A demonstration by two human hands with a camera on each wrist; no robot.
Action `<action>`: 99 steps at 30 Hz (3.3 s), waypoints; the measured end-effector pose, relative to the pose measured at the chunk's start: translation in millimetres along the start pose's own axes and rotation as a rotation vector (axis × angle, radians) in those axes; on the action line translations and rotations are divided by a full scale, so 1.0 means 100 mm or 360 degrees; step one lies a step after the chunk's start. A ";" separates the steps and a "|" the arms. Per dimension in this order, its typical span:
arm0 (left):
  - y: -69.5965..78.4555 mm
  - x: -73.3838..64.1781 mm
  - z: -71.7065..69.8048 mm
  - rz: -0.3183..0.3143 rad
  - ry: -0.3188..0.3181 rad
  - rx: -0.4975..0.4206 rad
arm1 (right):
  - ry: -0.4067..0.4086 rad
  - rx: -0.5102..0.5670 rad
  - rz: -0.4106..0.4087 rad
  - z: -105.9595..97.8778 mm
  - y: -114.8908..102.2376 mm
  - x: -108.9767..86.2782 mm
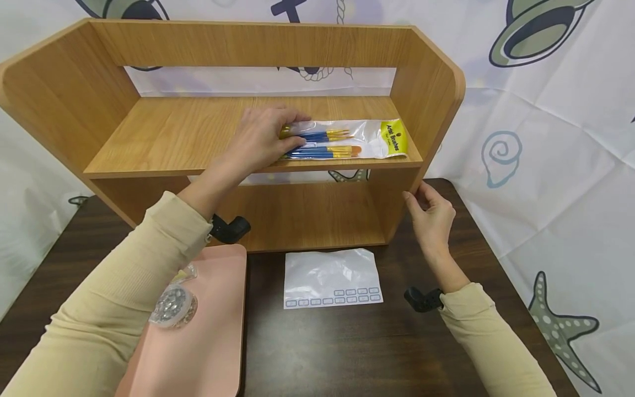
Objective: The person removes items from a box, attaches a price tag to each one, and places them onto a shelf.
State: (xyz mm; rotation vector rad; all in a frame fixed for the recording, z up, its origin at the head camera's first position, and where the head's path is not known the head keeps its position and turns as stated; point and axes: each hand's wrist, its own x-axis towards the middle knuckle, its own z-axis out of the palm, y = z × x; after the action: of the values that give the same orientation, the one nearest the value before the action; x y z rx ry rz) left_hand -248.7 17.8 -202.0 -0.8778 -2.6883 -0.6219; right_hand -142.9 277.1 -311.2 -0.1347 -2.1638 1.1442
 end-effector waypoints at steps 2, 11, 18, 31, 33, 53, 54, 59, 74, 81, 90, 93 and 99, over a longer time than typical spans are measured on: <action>0.00 0.00 0.01 -0.0001 0.0004 0.0013 | -0.0001 0.0005 -0.0007 0.00 0.00 0.00; -0.01 -0.03 0.03 0.0003 0.0050 0.0033 | -0.0001 0.0005 -0.0015 0.00 0.01 0.00; -0.02 -0.06 0.04 0.0004 0.0093 0.0022 | -0.0005 -0.0004 -0.0011 0.00 0.03 -0.01; -0.03 -0.07 0.07 0.0012 0.0153 -0.0012 | 0.0008 0.0011 -0.0020 -0.01 0.02 0.00; -0.03 -0.07 0.07 0.0011 0.0157 -0.0011 | 0.0009 0.0012 -0.0024 0.00 0.03 0.00; -0.05 -0.18 0.03 0.0034 0.0253 -0.0005 | 0.0008 0.0006 0.0010 0.05 0.10 -0.01; -0.04 -0.20 0.01 0.0052 0.0268 -0.0025 | 0.0011 0.0004 0.0019 0.05 0.14 0.00; 0.04 -0.31 -0.08 0.0149 0.0328 -0.0181 | 0.0034 -0.0027 0.0034 0.07 0.33 0.05; -0.25 -1.34 -0.29 0.0172 0.0545 -0.0642 | 0.0039 -0.0015 0.0036 0.06 0.31 0.07; -0.73 -1.99 -0.22 -0.0209 0.0658 -0.0594 | 0.0049 -0.0021 0.0058 0.06 0.36 0.07; -1.30 -2.70 0.04 -0.0672 0.0607 -0.0457 | 0.0046 -0.0018 0.0106 0.06 0.35 0.06; -1.46 -2.87 0.14 -0.0765 0.0544 -0.0437 | 0.0029 -0.0015 0.0125 0.07 0.35 0.06; -1.71 -3.09 0.33 -0.0933 0.0412 -0.0523 | 0.0020 -0.0032 0.0131 0.06 0.36 0.06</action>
State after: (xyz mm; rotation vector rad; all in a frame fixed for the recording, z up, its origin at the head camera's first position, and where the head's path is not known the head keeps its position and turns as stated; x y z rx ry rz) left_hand -111.9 -246.2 -395.2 -0.0290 -2.6233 -1.2284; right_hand -158.6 296.6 -338.0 -0.2414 -2.1767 1.1645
